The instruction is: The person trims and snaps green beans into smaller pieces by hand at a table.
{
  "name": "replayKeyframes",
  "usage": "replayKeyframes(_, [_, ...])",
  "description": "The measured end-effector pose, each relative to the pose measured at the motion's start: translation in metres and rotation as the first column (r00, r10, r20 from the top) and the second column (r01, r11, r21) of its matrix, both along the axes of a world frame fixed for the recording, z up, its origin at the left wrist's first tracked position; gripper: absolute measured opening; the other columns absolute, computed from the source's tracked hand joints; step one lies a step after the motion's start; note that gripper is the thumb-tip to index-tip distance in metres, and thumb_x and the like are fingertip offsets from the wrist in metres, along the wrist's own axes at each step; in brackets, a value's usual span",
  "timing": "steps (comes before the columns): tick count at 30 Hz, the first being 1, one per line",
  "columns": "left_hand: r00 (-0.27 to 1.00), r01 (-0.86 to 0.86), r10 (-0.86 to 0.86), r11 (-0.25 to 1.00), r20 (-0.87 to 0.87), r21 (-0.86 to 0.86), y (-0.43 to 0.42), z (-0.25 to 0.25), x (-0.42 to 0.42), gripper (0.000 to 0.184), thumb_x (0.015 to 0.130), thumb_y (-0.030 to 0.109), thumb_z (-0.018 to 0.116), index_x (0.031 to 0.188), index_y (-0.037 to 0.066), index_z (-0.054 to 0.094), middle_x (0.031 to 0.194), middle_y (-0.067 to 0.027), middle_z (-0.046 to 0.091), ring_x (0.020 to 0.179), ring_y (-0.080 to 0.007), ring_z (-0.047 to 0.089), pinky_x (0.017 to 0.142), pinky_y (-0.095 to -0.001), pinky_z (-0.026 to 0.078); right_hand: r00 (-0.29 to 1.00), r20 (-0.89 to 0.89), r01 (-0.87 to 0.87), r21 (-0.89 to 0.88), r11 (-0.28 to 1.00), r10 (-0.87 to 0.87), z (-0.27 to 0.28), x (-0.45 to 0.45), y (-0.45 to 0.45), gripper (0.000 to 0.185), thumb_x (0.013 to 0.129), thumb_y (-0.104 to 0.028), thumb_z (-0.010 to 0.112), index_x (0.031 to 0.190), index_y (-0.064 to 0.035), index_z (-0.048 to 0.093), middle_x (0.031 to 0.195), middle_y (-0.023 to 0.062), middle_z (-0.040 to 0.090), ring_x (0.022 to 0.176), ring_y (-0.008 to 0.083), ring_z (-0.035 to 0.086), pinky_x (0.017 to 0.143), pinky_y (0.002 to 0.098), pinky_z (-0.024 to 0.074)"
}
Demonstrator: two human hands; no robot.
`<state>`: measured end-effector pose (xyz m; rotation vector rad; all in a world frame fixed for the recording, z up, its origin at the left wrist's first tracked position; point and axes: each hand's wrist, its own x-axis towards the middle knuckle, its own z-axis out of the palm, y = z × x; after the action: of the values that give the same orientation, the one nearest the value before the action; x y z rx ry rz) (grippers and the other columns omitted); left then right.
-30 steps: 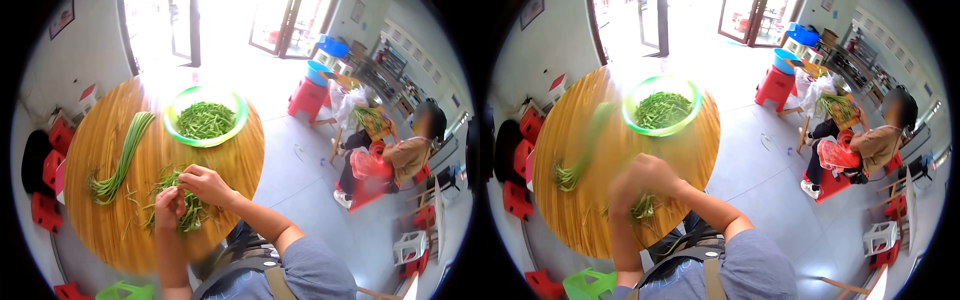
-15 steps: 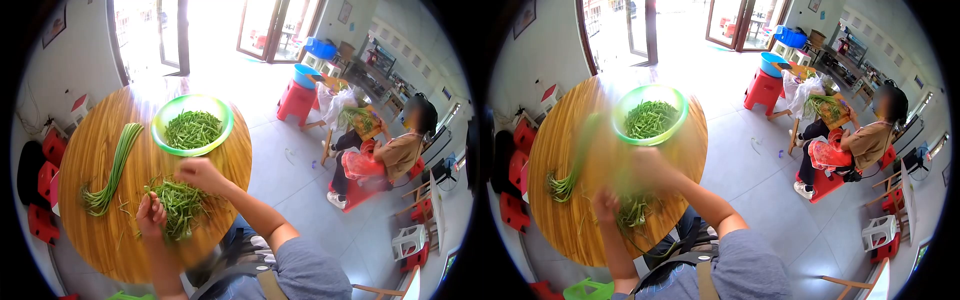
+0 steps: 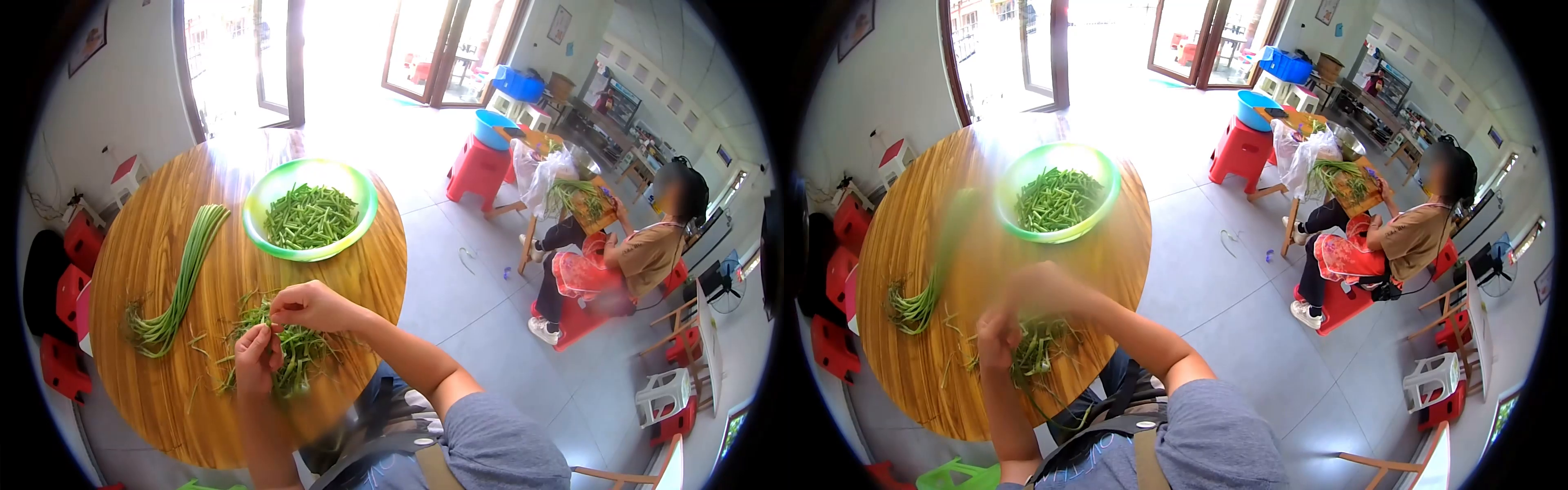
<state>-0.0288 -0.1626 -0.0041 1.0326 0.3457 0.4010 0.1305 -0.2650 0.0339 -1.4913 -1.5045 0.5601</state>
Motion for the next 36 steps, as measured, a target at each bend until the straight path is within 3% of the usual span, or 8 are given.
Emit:
replayKeyframes(7, [0.996,-0.073,0.075,0.996,-0.044,0.044,-0.002,-0.006,0.005,0.018,0.090,0.019,0.050,0.086,0.003,0.057,0.064,-0.0014,0.051,0.045,-0.0086,0.042,0.040,-0.0208,0.031,0.970,0.216,0.077,0.164,0.984,-0.112,-0.025,-0.005,0.008,0.011,0.081,-0.012,0.061,0.082,-0.0021,0.056,0.076,0.0107,0.055,0.070,0.0255,0.055,0.063,0.0328,0.0451])
replayKeyframes(11, [0.984,-0.127,0.149,0.972,-0.099,0.199,-0.004,-0.006,0.007,0.018,0.091,0.017,0.050,0.084,0.003,0.057,0.063,-0.0007,0.051,0.046,-0.0078,0.042,0.040,-0.0201,0.031,0.992,0.080,0.084,0.166,0.983,-0.099,-0.039,-0.009,0.012,0.011,0.082,-0.011,0.059,0.082,-0.0017,0.053,0.078,0.0119,0.054,0.074,0.0293,0.055,0.065,0.0352,0.0447])
replayKeyframes(17, [0.943,-0.332,0.327,0.933,-0.054,-0.139,-0.001,-0.015,0.007,0.020,0.091,0.019,0.050,0.081,0.002,0.057,0.063,-0.0006,0.050,0.050,-0.0073,0.044,0.043,-0.0203,0.033,0.996,0.088,-0.026,0.052,0.998,0.021,-0.031,-0.032,0.008,0.010,0.082,-0.009,0.057,0.079,-0.0023,0.050,0.074,0.0105,0.050,0.071,0.0289,0.053,0.063,0.0358,0.0437])
replayKeyframes(21, [0.912,-0.411,0.410,0.909,-0.023,-0.067,0.004,-0.017,0.013,0.020,0.092,0.020,0.048,0.083,0.002,0.054,0.064,-0.0001,0.049,0.051,-0.0070,0.043,0.044,-0.0210,0.033,0.969,0.219,-0.131,0.063,0.989,0.114,-0.021,-0.036,-0.004,0.007,0.081,-0.007,0.059,0.081,-0.0030,0.053,0.074,0.0088,0.051,0.064,0.0238,0.051,0.059,0.0322,0.0420])
replayKeyframes(24, [0.908,-0.410,0.418,0.901,0.036,-0.142,0.008,-0.014,0.009,0.019,0.093,0.021,0.047,0.088,0.003,0.052,0.063,0.0004,0.046,0.050,-0.0070,0.040,0.044,-0.0215,0.033,0.980,-0.079,-0.165,0.192,0.967,0.183,-0.006,-0.039,-0.022,0.006,0.082,-0.006,0.059,0.083,-0.0024,0.055,0.075,0.0062,0.052,0.064,0.0171,0.050,0.058,0.0281,0.0407])
replayKeyframes(30, [0.919,-0.297,0.381,0.838,0.100,-0.458,0.040,-0.031,-0.005,0.021,0.094,0.024,0.045,0.098,0.004,0.050,0.063,0.0012,0.041,0.047,-0.0055,0.034,0.042,-0.0198,0.030,0.901,-0.264,-0.254,0.321,0.912,0.344,0.020,-0.017,-0.053,0.005,0.083,-0.002,0.058,0.082,0.0011,0.054,0.076,0.0035,0.052,0.066,0.0107,0.048,0.058,0.0242,0.0393])
replayKeyframes(34, [0.916,-0.292,0.383,0.843,0.121,-0.452,0.041,-0.028,-0.007,0.023,0.094,0.022,0.045,0.099,0.001,0.050,0.063,0.0011,0.041,0.046,-0.0047,0.032,0.041,-0.0186,0.028,0.763,-0.572,-0.078,0.379,0.922,0.300,0.019,-0.008,-0.072,0.005,0.085,-0.005,0.054,0.084,-0.0004,0.056,0.079,0.0065,0.054,0.063,0.0115,0.045,0.055,0.0237,0.0361])
replayKeyframes(36, [0.917,-0.291,0.382,0.841,0.118,-0.456,0.038,-0.025,-0.006,0.023,0.094,0.022,0.045,0.099,0.000,0.050,0.063,0.0011,0.041,0.045,-0.0047,0.031,0.041,-0.0183,0.028,0.670,-0.609,0.006,0.576,0.817,0.424,0.013,-0.003,-0.068,0.010,0.087,-0.010,0.052,0.086,-0.0014,0.057,0.080,0.0078,0.054,0.061,0.0113,0.043,0.052,0.0237,0.0347])
